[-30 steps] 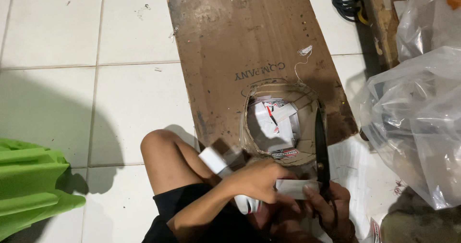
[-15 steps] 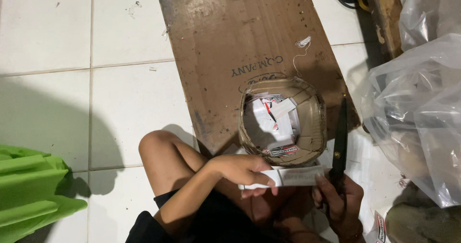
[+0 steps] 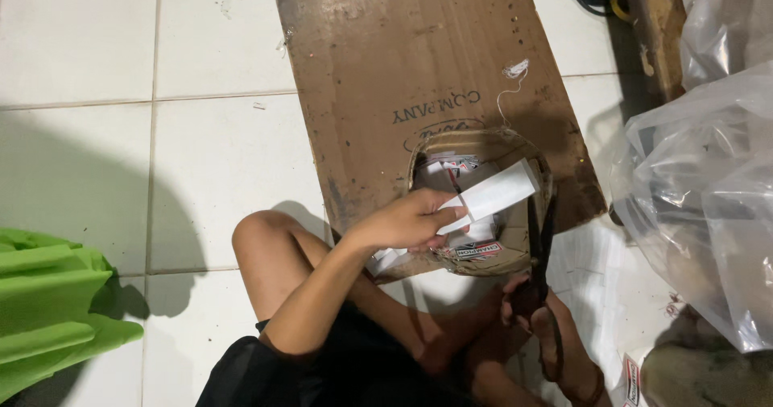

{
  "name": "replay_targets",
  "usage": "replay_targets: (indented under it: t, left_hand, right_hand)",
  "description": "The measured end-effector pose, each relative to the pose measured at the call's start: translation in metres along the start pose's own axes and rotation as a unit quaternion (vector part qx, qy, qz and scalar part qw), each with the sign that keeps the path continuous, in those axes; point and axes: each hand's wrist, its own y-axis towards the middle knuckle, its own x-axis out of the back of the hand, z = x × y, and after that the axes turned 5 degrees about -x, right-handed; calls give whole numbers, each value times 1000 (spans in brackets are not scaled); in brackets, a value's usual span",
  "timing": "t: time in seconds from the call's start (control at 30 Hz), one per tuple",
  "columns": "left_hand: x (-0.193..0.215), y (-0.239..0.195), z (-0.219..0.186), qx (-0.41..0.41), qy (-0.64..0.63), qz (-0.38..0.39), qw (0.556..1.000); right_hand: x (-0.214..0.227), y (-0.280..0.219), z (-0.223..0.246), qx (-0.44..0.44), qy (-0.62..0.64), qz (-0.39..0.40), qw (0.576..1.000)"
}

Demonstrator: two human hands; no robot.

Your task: The person sits on the floor and uses scissors to cut white paper strips retrieved from a cardboard container. They repeatedly cut the strips into smaller pieces and place them back into the container.

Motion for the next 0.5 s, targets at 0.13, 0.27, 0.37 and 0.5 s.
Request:
replay_targets:
  t: [0.13,0.27,0.37,0.5]
  left_hand:
    - [-6,4,-10,18,-16,-12,1000]
    - [-5,4,-23,88,46,10,995]
    - [-5,6,-19,84,48,47,994]
    - [-8,6,-19,91,5,89,992]
  right_hand:
    - [1,-3,2,4,-43,31,999]
    - [-6,-3,23,-18,-146,49,988]
    - [-5,-6,16,-56,-110,68,990]
    - [-9,-6,17,-25,-193,59,979]
